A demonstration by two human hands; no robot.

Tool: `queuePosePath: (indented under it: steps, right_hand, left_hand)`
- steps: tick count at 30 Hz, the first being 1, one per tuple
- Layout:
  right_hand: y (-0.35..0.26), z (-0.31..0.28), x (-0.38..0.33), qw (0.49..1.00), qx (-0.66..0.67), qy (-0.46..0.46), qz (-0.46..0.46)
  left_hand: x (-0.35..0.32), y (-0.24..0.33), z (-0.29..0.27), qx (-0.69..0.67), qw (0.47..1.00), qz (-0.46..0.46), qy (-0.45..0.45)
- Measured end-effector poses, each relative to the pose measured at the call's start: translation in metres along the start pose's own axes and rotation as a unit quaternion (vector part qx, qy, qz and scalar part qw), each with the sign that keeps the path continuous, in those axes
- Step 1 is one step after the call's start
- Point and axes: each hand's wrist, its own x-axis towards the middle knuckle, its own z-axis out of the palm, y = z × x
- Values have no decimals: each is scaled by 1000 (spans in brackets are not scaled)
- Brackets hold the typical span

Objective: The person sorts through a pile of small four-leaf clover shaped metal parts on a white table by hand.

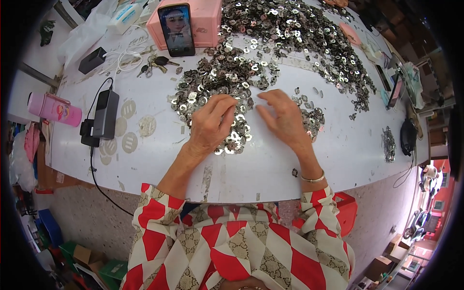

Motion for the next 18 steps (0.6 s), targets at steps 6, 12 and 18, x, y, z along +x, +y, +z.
queuePosePath:
  steps: [6, 12, 18]
  right_hand:
    - [-3, 29, 0, 992, -103, 18, -71]
    - [-10, 23, 2, 996, -68, 12, -59]
    - [-30, 15, 1, 974, -101, 89, -181]
  left_hand:
    - [-1, 2, -2, 7, 1000, -8, -19]
    - [-1, 7, -4, -49, 997, -60, -27]
    - [1, 16, -9, -280, 908, -298, -90]
